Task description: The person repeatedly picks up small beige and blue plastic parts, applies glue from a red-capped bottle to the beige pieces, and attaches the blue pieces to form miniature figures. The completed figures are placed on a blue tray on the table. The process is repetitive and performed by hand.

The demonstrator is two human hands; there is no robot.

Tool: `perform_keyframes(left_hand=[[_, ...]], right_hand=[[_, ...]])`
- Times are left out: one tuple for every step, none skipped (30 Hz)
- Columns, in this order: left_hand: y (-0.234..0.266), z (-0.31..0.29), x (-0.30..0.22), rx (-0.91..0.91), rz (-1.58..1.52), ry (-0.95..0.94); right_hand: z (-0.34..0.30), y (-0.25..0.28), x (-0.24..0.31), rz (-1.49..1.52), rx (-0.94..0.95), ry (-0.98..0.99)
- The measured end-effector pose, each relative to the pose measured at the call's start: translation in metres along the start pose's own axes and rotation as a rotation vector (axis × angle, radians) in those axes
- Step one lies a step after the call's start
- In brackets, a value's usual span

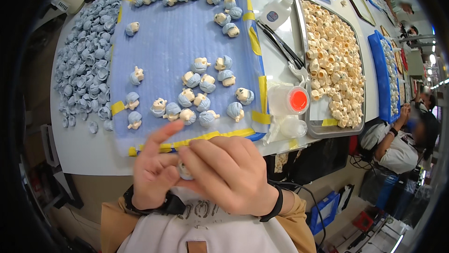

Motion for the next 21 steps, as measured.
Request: perform_keyframes(left_hand=[[0.001,-0.001,0.0,0.026,0.068,0.058],[0.002,-0.002,-0.001,0.05,0.136,0.115],[0.006,-0.006,-0.006,0.057,0.215,0.171],[0.005,-0.023,-0.02,0.095,0.528,0.097],[0.008,-0.036,-0.048,0.193,0.869,-0.1],[0.027,-0.058,-0.062,0.092,1.093,-0.167],[0.046,-0.08,-0.077,-0.029,1.316,-0.218],[0.067,-0.084,-0.078,-0.208,1.442,-0.217],[0.084,-0.083,-0.083,-0.394,1.57,-0.209],[0.097,-0.083,-0.088,-0.592,1.691,-0.199],[0.106,-0.087,-0.094,-0.793,1.802,-0.188],[0.107,-0.083,-0.089,-0.779,1.827,-0.108],[0.103,-0.076,-0.08,-0.778,1.847,-0.034],[0.102,-0.071,-0.073,-0.776,1.863,0.04],[0.102,-0.068,-0.072,-0.783,1.841,-0.051],[0.102,-0.066,-0.071,-0.788,1.817,-0.141],[0.102,-0.065,-0.071,-0.793,1.793,-0.229],[0.101,-0.061,-0.067,-0.776,1.822,-0.264],[0.1,-0.058,-0.064,-0.76,1.851,-0.298],[0.098,-0.054,-0.062,-0.744,1.88,-0.331],[0.096,-0.05,-0.059,-0.699,1.873,-0.351]], right_hand=[[0.0,-0.004,-0.001,0.0,0.034,-0.006],[0.002,-0.005,-0.001,-0.017,0.064,0.016],[0.001,-0.003,-0.004,-0.046,0.074,-0.035],[-0.003,0.003,-0.007,-0.074,0.086,-0.086],[-0.008,0.007,-0.016,-0.126,0.087,-0.158],[-0.007,0.008,-0.022,-0.181,0.119,-0.217],[-0.007,0.007,-0.029,-0.237,0.152,-0.277],[-0.008,-0.004,-0.032,-0.254,0.256,-0.269],[-0.007,-0.008,-0.033,-0.259,0.257,-0.305],[-0.005,-0.01,-0.033,-0.261,0.261,-0.337],[-0.004,-0.011,-0.033,-0.264,0.265,-0.371],[-0.001,-0.011,-0.031,-0.292,0.274,-0.335],[0.001,-0.009,-0.03,-0.257,0.246,-0.348],[0.0,-0.006,-0.026,-0.223,0.22,-0.362],[-0.004,-0.003,-0.025,-0.197,0.188,-0.38],[-0.008,0.0,-0.025,-0.162,0.151,-0.371],[-0.009,-0.001,-0.025,-0.146,0.165,-0.364],[-0.01,-0.001,-0.025,-0.135,0.181,-0.361],[-0.011,-0.002,-0.026,-0.122,0.198,-0.359],[-0.009,-0.005,-0.024,-0.053,0.203,-0.394],[-0.008,-0.007,-0.022,-0.037,0.201,-0.366]])
Point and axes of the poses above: each hand's wrist, its own z-axis towards the middle knuckle, its own y-axis out of the back of the hand, x = y × z, the point moved 4 cm from there along z, towards the middle knuckle, and after that the axes turned 3 degrees about -z, right-handed, at the moved point
